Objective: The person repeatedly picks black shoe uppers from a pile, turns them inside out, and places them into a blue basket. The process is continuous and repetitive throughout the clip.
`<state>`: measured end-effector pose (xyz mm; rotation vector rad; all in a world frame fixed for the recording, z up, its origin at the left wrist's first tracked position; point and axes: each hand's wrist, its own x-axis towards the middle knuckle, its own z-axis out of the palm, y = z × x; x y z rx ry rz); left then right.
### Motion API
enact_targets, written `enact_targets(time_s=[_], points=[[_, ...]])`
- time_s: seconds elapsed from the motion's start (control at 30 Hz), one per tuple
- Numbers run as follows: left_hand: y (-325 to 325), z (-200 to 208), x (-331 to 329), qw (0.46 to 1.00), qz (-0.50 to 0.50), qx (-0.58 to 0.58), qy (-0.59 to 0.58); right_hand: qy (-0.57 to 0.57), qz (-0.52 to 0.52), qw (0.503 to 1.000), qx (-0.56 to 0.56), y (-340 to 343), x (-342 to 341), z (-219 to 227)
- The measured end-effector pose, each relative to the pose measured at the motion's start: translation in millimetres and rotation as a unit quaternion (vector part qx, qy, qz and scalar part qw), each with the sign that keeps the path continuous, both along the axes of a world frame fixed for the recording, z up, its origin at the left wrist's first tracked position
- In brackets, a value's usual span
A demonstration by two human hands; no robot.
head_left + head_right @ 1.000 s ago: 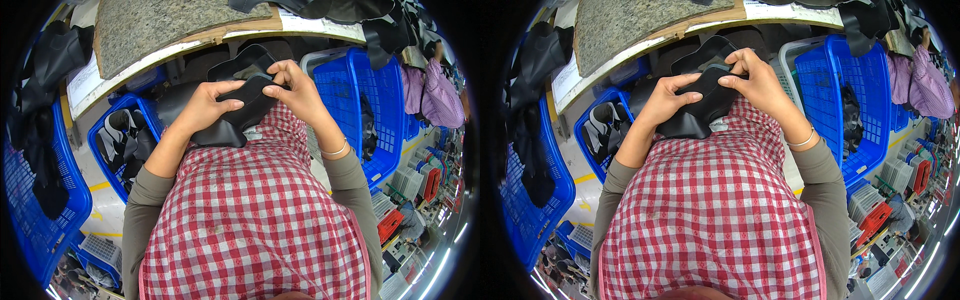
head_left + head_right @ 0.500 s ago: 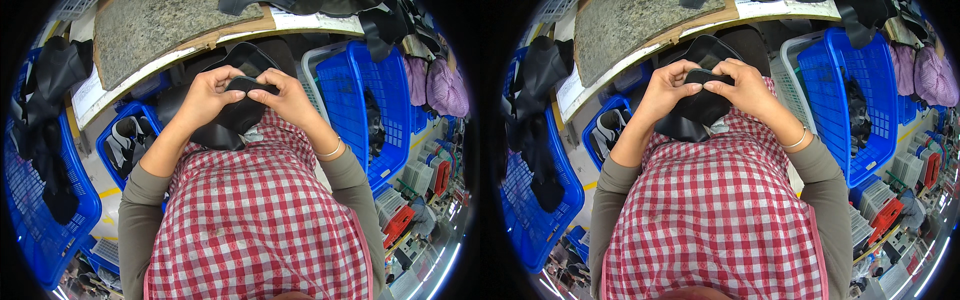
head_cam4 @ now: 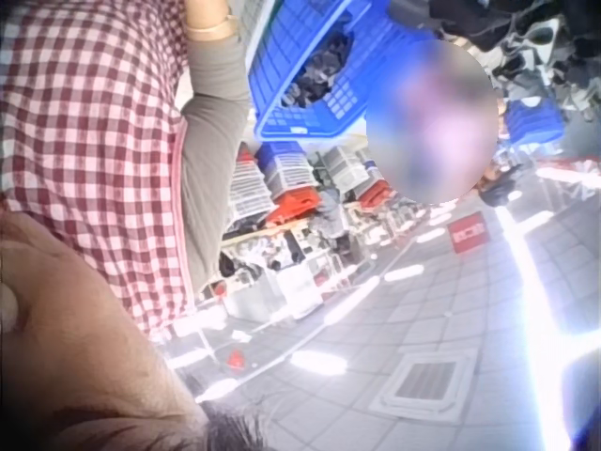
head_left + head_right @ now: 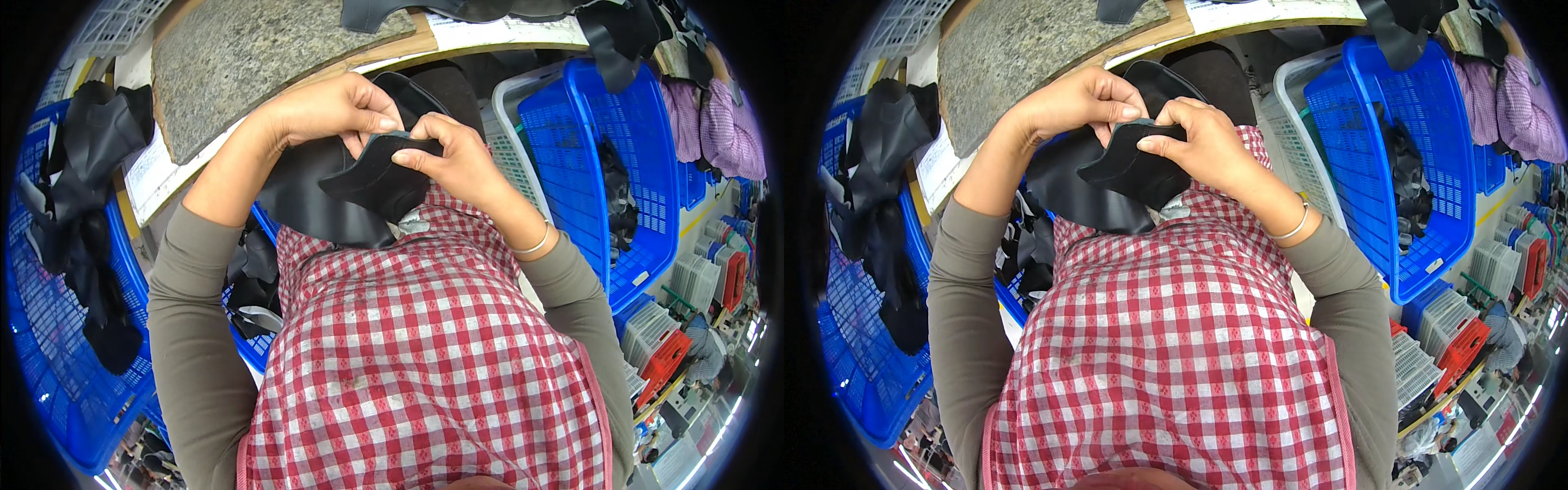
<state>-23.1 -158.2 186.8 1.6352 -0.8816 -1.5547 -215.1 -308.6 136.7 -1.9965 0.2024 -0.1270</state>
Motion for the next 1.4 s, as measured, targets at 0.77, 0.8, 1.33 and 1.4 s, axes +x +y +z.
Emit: enact_targets(time_s=[0.77, 0.8, 1.33, 1.4], points=[[93, -18, -91, 0.904, 0.221, -0.215, -0.295, -0.184, 0.054, 0.975, -0.112, 11, -14, 34], [102, -13, -96, 0.925, 0.262, -0.147, -0.232, -0.212, 0.077, 0.968, -0.113, 14, -14, 40], [205, 106, 216, 0.494, 0.453, 0.051, -0.741, -0.126, -0.149, 0.957, 0.213, -148, 145, 47], [138, 89, 209, 0.608, 0.480, -0.263, -0.575, -0.129, -0.127, 0.932, 0.315, -157, 174, 53]])
